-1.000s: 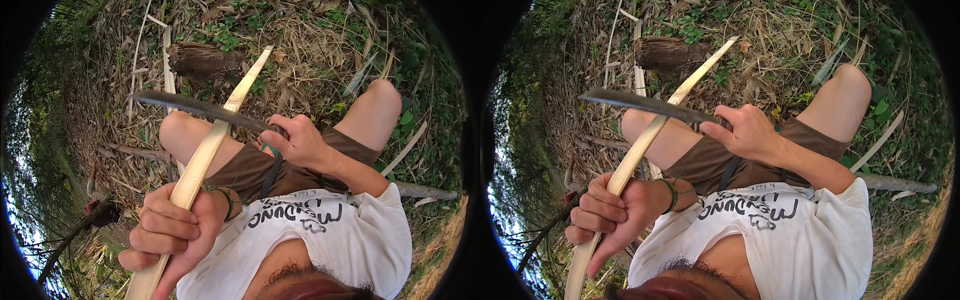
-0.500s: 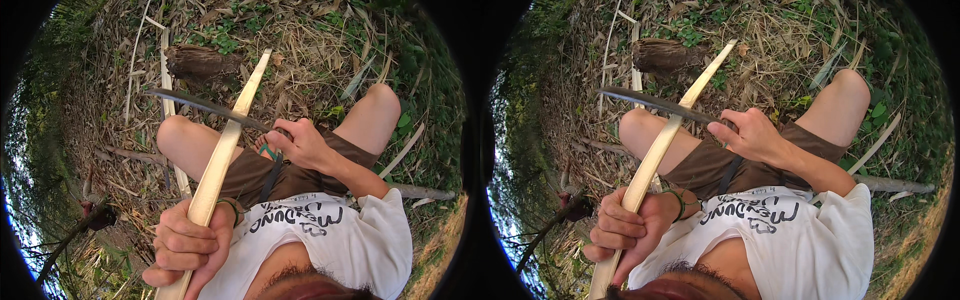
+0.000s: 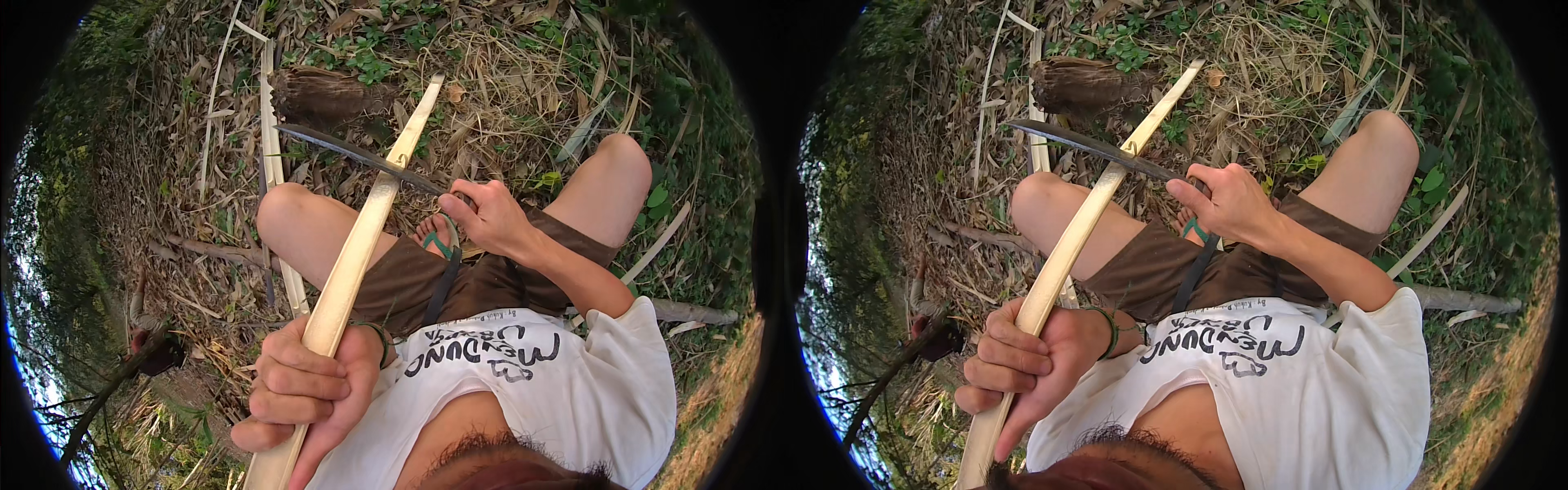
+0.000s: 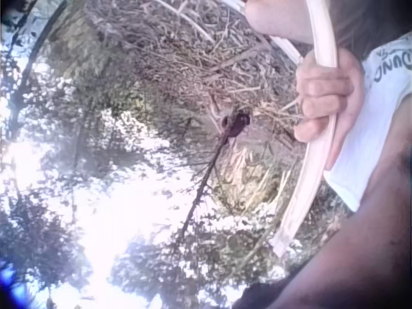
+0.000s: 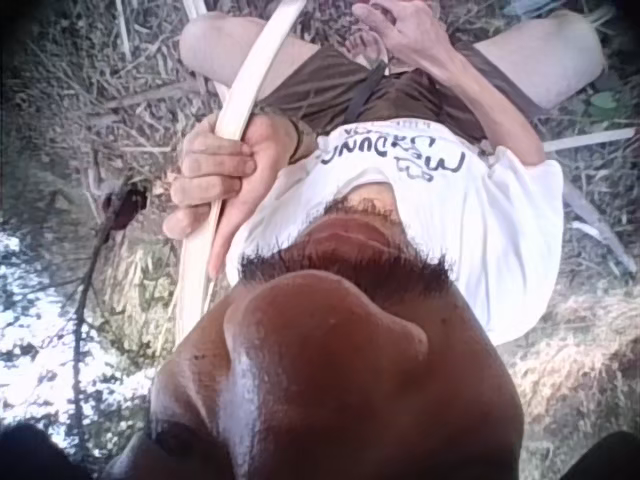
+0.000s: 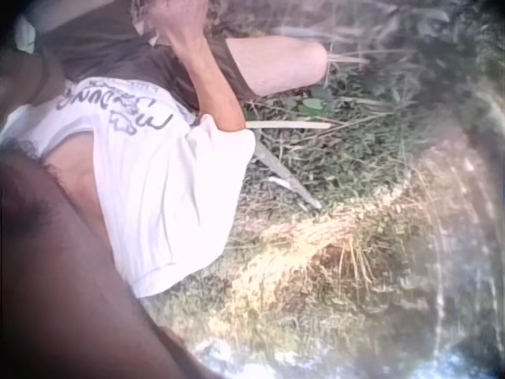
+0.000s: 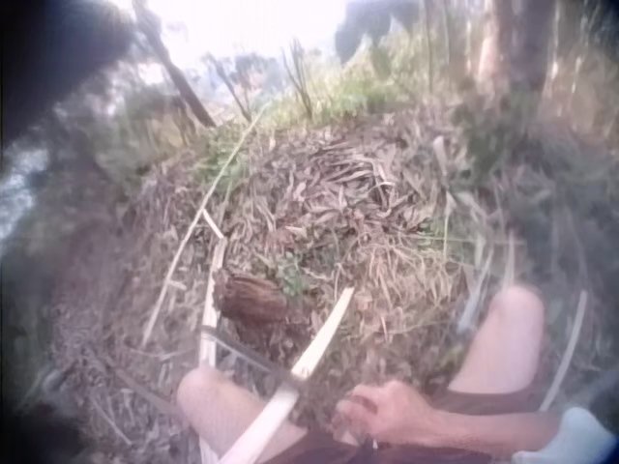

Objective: The person shaves thin layers of wood from a long strip of bamboo using a machete.

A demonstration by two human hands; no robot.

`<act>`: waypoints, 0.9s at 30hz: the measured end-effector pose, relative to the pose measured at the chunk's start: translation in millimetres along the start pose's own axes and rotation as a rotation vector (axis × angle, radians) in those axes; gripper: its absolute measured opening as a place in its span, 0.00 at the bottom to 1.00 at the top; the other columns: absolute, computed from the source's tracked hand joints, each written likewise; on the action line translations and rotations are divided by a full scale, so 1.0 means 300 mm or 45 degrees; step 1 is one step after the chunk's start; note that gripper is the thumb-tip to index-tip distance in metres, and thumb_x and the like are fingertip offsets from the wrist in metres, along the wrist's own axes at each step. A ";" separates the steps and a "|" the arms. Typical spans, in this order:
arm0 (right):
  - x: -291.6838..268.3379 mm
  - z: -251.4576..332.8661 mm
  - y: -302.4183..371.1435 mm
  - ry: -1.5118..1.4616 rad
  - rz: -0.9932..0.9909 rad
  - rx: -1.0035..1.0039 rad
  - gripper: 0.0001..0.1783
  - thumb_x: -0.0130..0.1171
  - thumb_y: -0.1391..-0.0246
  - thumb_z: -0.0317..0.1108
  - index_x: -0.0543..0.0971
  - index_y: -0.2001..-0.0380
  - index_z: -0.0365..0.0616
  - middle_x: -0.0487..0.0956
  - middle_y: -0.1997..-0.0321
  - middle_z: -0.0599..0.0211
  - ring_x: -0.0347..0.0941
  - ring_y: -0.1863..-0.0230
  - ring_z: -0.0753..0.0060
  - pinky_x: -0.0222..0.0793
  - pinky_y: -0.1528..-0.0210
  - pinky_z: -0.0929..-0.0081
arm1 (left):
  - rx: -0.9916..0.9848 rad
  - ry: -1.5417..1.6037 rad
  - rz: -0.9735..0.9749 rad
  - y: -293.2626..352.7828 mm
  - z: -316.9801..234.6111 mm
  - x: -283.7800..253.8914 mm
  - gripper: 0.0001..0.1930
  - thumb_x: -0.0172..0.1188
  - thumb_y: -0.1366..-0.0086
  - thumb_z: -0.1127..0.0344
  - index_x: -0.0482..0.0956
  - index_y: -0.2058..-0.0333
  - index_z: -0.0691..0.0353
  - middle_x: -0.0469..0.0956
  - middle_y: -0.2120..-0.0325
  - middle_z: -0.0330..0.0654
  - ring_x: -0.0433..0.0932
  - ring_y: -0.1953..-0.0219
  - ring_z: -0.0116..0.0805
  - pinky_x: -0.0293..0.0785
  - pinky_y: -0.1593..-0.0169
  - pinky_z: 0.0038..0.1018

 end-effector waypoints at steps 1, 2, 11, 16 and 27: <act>0.008 0.044 0.005 -0.023 0.021 -0.004 0.29 0.55 0.35 0.55 0.75 0.79 0.41 0.79 0.86 0.63 0.79 0.83 0.63 0.72 0.78 0.68 | 0.019 -0.009 0.002 0.001 0.001 -0.005 0.30 0.48 0.32 0.30 0.56 0.75 0.51 0.55 0.88 0.25 0.53 0.91 0.12 0.51 0.86 0.11; 0.026 0.073 0.031 -0.048 0.031 0.011 0.29 0.55 0.35 0.55 0.75 0.79 0.41 0.79 0.86 0.63 0.79 0.83 0.62 0.71 0.78 0.67 | 0.019 -0.010 0.000 0.001 -0.001 -0.013 0.30 0.48 0.32 0.30 0.56 0.75 0.51 0.55 0.88 0.25 0.53 0.90 0.12 0.51 0.86 0.11; 0.009 -0.056 -0.051 0.223 -0.042 0.059 0.31 0.53 0.36 0.60 0.76 0.78 0.43 0.74 0.89 0.59 0.75 0.85 0.52 0.69 0.78 0.60 | -0.005 -0.037 -0.071 -0.011 -0.011 -0.040 0.29 0.47 0.31 0.31 0.57 0.74 0.51 0.54 0.88 0.25 0.50 0.91 0.12 0.49 0.87 0.12; 0.048 0.046 0.031 0.249 -0.056 -0.337 0.30 0.55 0.37 0.60 0.75 0.78 0.42 0.70 0.89 0.54 0.73 0.85 0.47 0.68 0.78 0.58 | 0.002 -0.003 -0.048 -0.010 -0.009 -0.053 0.29 0.47 0.31 0.31 0.57 0.74 0.51 0.54 0.88 0.25 0.49 0.91 0.13 0.49 0.87 0.12; 0.017 -0.042 -0.016 0.140 0.045 -0.120 0.32 0.52 0.35 0.59 0.75 0.77 0.38 0.66 0.90 0.59 0.64 0.87 0.61 0.60 0.79 0.65 | 0.027 -0.018 -0.050 -0.028 -0.006 -0.091 0.29 0.47 0.31 0.32 0.56 0.74 0.52 0.56 0.88 0.26 0.54 0.91 0.13 0.53 0.87 0.12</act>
Point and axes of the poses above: each hand's wrist, its own y-axis away from the middle knuckle, its own x-axis out of the palm, z = x × y, the point moved 2 cm from there along -y, towards the middle knuckle
